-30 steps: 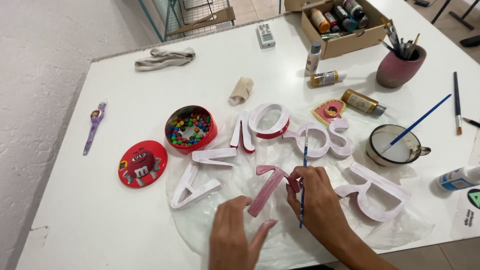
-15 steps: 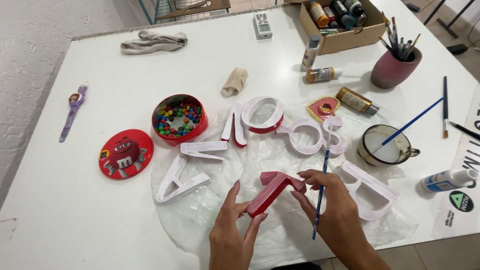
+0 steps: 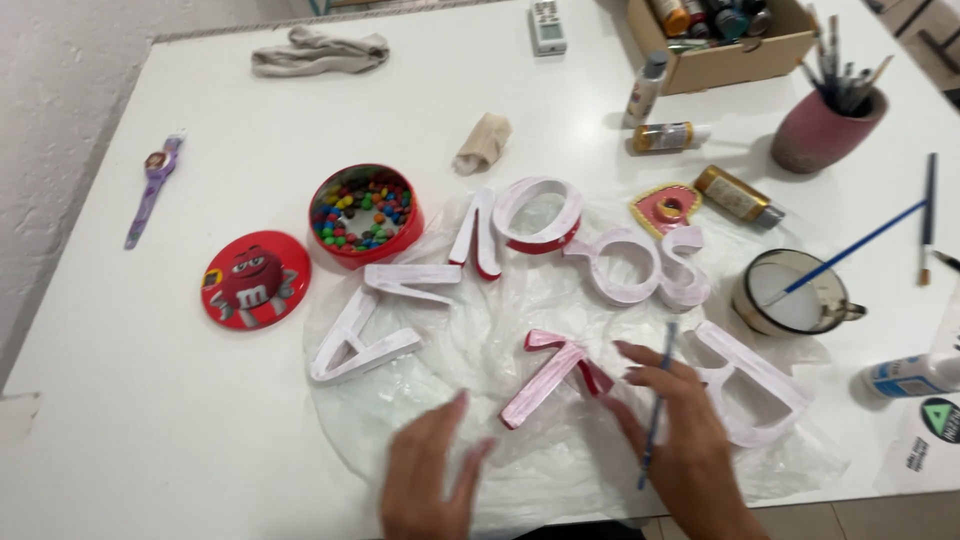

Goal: The person paints white paint onto red foam letters using a blue paintbrush. They dip the brush into a container of white paint and apply it to the letters 'A', 'T', and 'R' laid out on a plastic sheet on a white table.

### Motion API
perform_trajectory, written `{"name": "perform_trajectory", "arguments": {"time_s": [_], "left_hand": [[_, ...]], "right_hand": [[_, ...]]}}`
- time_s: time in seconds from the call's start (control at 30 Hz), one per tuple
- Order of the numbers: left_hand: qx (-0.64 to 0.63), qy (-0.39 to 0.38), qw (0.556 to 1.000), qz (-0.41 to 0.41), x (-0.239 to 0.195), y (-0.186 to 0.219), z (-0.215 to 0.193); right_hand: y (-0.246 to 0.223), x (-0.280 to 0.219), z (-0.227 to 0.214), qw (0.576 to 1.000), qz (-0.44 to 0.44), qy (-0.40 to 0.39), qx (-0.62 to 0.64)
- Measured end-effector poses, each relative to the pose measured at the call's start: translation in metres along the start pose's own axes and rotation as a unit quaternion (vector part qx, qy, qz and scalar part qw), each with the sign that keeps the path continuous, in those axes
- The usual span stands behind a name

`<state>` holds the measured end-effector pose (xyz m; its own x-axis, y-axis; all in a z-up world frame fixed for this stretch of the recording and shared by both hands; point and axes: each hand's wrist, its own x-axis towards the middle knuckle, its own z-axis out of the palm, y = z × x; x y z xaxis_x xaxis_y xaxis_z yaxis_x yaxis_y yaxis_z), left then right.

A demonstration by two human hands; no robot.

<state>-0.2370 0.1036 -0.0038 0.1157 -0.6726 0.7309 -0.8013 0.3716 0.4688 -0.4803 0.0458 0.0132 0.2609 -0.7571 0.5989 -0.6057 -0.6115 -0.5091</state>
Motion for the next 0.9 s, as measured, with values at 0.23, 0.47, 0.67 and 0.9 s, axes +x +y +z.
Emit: {"name": "perform_trajectory", "arguments": {"time_s": [0.23, 0.47, 0.67, 0.9], "left_hand": [[0.028, -0.081, 0.993, -0.078, -0.005, -0.040, -0.037], [-0.077, -0.163, 0.968, -0.175, -0.016, -0.048, -0.033], [-0.081, -0.086, 0.984, -0.135, -0.003, -0.023, -0.037], [-0.104, -0.057, 0.991, -0.056, -0.005, -0.024, -0.025]], "right_hand": [[-0.042, -0.002, -0.011, 0.994, 0.035, 0.107, 0.002], [-0.017, -0.034, -0.003, 0.989, -0.009, 0.034, 0.142], [0.008, -0.059, -0.007, 0.978, -0.116, -0.094, 0.143], [-0.010, -0.044, 0.041, 0.930, -0.125, -0.209, 0.276]]}}
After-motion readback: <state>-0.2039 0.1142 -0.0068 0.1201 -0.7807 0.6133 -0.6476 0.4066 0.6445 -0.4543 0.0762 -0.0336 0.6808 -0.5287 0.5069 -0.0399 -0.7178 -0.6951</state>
